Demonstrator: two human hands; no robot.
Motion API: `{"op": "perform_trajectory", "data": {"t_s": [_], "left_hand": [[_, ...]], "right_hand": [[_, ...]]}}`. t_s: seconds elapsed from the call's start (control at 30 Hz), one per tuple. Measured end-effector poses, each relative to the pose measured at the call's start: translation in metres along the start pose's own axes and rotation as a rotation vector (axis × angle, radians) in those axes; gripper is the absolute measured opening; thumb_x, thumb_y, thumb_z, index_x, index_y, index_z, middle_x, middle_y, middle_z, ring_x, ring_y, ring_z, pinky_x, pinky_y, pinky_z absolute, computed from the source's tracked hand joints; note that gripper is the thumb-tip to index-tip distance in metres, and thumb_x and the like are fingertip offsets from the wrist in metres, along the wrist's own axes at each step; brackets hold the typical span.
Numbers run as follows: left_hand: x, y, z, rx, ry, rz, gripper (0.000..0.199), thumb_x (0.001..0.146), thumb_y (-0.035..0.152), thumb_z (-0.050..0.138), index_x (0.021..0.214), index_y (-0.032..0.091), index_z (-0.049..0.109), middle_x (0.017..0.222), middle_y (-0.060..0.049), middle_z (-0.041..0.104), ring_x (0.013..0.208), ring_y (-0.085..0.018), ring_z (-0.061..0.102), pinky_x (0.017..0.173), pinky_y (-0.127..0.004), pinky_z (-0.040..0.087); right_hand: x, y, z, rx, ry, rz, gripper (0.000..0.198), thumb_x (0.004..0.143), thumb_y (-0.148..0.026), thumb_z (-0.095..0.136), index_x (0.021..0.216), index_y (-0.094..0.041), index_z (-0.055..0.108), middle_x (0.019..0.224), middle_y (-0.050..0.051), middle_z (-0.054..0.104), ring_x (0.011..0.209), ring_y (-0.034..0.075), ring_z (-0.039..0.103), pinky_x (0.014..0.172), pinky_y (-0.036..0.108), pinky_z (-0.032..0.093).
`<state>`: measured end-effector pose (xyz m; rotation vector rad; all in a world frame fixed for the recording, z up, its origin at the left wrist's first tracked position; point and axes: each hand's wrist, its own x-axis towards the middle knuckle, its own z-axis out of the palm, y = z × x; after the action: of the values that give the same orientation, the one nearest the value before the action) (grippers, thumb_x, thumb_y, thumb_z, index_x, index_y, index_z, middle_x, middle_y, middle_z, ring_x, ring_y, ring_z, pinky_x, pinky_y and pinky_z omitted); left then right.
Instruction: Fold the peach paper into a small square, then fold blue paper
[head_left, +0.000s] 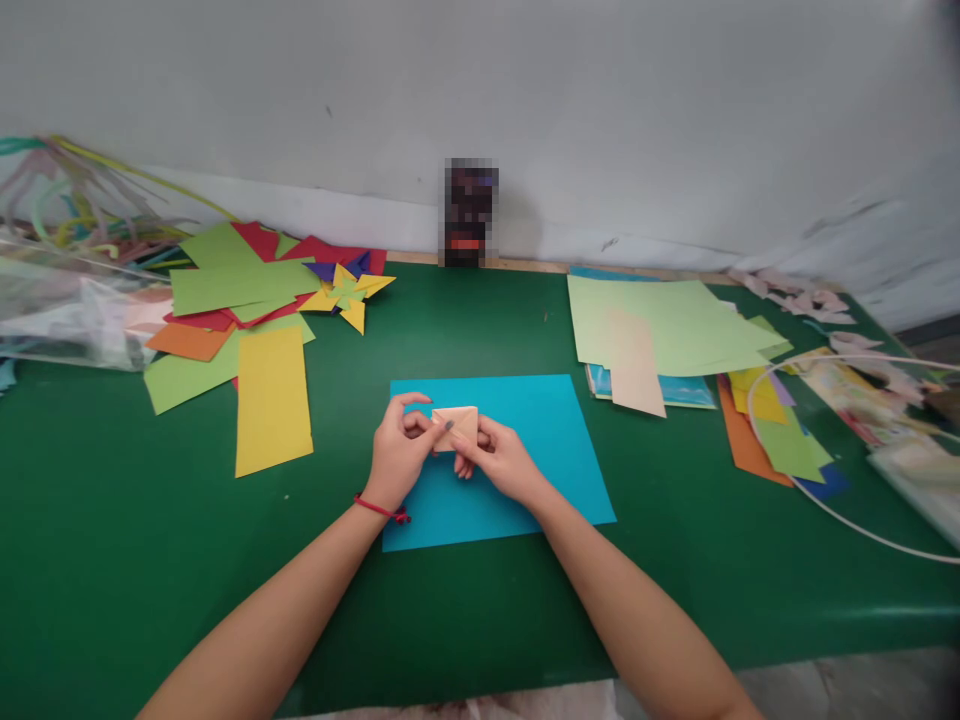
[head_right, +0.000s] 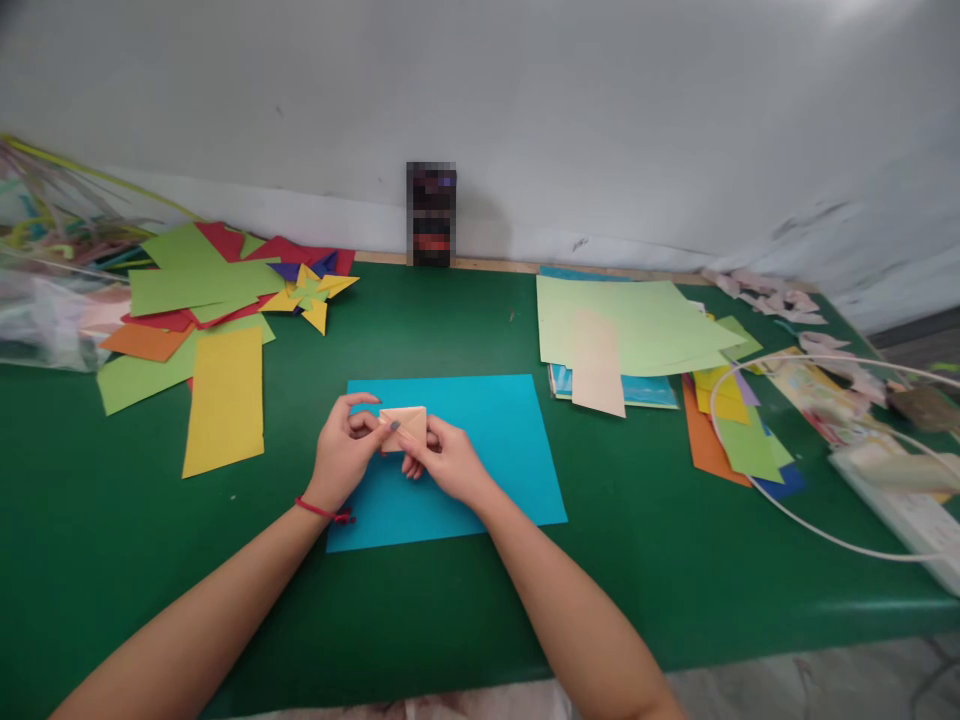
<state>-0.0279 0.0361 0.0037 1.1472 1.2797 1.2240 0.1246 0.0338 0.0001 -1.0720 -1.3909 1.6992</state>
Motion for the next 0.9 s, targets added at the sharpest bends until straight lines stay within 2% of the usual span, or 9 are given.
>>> {"op": "perform_trajectory", "data": {"t_s": [0.1,0.2,0.3,0.37,0.53,0.63,0.9], "left_hand": [[0.0031,0.0002,-0.0005,-0.091,-0.024,-0.077,0.027,0.076,0.032,0.058,0.095,0.019,0.044,0.053,0.006,0.056,0.048,-0.012,0.057,0.05,-0.023,0.048],[0.0058,-0.0008,-0.0024,-0.101,-0.104,-0.13,0.026,0.076,0.037,0.055,0.091,0.016,0.051,0.065,0.0,0.063,0.059,-0.015,0.062,0.055,-0.027,0.052],[0.0057,-0.0005,-0.0044,-0.031,-0.193,-0.094,0.026,0.071,0.034,0.061,0.09,0.016,0.057,0.084,-0.005,0.066,0.075,-0.018,0.064,0.065,-0.03,0.053],[0.0048,0.0007,-0.0053,0.029,-0.233,-0.052,0.027,0.069,0.032,0.064,0.091,0.016,0.058,0.089,-0.005,0.065,0.08,-0.018,0.062,0.071,-0.031,0.052],[0.0042,0.0026,-0.0069,0.142,-0.211,-0.016,0.017,0.071,0.032,0.062,0.077,0.016,0.059,0.071,-0.001,0.063,0.067,-0.014,0.06,0.063,-0.027,0.05],[0.0045,0.0022,-0.0078,0.166,-0.197,-0.027,0.015,0.071,0.031,0.062,0.072,0.017,0.058,0.067,0.0,0.061,0.062,-0.012,0.058,0.058,-0.023,0.047],[0.0035,0.0039,-0.0094,0.26,-0.177,-0.012,0.022,0.078,0.033,0.053,0.064,0.017,0.055,0.055,0.003,0.055,0.052,-0.01,0.05,0.05,-0.02,0.039]], "right_hand": [[0.001,-0.0023,-0.0032,0.012,0.01,0.0,0.034,0.081,-0.039,0.053,0.102,-0.013,0.052,0.061,0.0,0.058,0.051,0.011,0.054,0.05,0.025,0.046],[0.0014,-0.0036,-0.0051,-0.007,0.046,-0.006,0.032,0.08,-0.04,0.053,0.096,-0.013,0.053,0.058,-0.001,0.056,0.05,0.01,0.053,0.049,0.024,0.044],[0.0014,-0.0031,-0.0055,-0.026,0.056,-0.013,0.029,0.08,-0.042,0.052,0.088,-0.014,0.053,0.057,-0.001,0.055,0.049,0.01,0.052,0.048,0.023,0.043],[0.001,-0.0026,-0.0054,-0.039,0.052,-0.011,0.029,0.08,-0.042,0.052,0.086,-0.014,0.052,0.056,-0.001,0.054,0.048,0.01,0.051,0.047,0.023,0.042],[-0.001,-0.0035,-0.006,-0.103,0.015,-0.002,0.029,0.081,-0.044,0.05,0.084,-0.015,0.052,0.057,-0.001,0.053,0.05,0.01,0.05,0.048,0.023,0.041],[-0.002,-0.0046,-0.0072,-0.129,-0.017,-0.005,0.028,0.081,-0.043,0.05,0.084,-0.015,0.052,0.057,-0.002,0.052,0.05,0.01,0.049,0.047,0.023,0.039],[-0.002,-0.0057,-0.0086,-0.157,-0.056,0.007,0.03,0.08,-0.043,0.051,0.085,-0.014,0.052,0.058,-0.001,0.052,0.05,0.009,0.048,0.048,0.023,0.039]]}}
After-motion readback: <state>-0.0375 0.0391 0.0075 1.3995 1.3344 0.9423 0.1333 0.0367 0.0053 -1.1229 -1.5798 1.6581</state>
